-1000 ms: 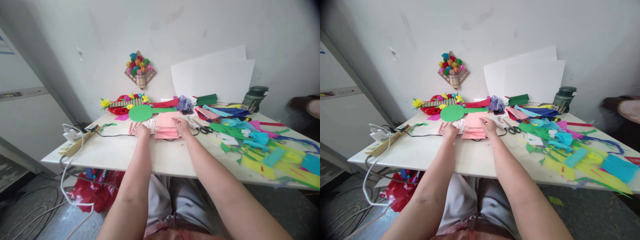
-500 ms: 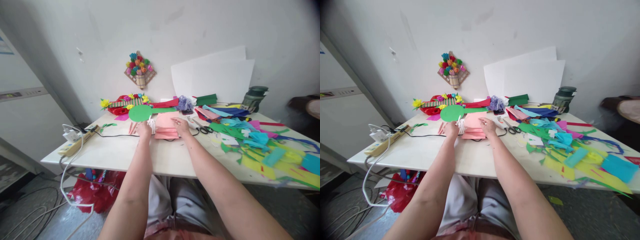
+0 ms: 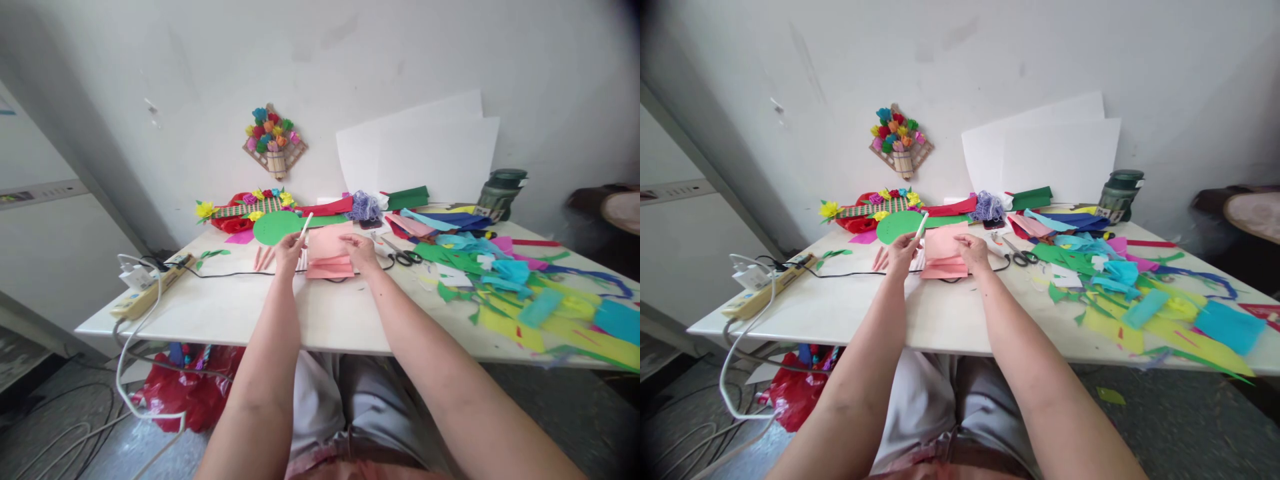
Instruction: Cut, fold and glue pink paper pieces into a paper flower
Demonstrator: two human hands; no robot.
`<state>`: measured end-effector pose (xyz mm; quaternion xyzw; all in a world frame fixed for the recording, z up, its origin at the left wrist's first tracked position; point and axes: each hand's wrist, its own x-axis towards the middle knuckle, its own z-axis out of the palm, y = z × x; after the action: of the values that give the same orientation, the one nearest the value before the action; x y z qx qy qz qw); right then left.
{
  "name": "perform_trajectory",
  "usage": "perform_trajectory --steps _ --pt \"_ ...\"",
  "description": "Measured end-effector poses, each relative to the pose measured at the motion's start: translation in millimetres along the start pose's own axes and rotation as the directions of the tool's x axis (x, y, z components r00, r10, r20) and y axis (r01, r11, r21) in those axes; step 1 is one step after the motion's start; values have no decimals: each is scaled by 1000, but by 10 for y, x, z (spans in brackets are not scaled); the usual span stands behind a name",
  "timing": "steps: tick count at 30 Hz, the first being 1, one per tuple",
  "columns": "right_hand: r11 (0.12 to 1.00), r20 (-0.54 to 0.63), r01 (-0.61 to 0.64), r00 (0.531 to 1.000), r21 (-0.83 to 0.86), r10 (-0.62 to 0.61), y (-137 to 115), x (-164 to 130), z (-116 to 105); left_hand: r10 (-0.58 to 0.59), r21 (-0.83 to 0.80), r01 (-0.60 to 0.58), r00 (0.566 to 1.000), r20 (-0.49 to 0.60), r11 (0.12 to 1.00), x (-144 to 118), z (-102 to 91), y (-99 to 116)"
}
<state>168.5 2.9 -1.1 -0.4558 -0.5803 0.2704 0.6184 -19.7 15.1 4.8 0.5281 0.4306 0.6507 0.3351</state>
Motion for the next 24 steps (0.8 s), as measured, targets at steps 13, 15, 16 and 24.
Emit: perform_trajectory --steps 13,15,16,24 --pt "995 86 -54 995 83 47 -1 0 -61 61 74 -73 987 149 995 -80 58 46" --pt "988 94 -68 994 136 56 -13 -4 -69 79 71 -91 984 161 993 -88 67 46" --pt "983 92 -78 994 165 64 -21 -6 -69 86 73 -100 982 169 992 -91 72 48" --pt "963 24 -96 995 253 93 -22 2 -48 69 182 -119 962 263 976 -169 147 117"
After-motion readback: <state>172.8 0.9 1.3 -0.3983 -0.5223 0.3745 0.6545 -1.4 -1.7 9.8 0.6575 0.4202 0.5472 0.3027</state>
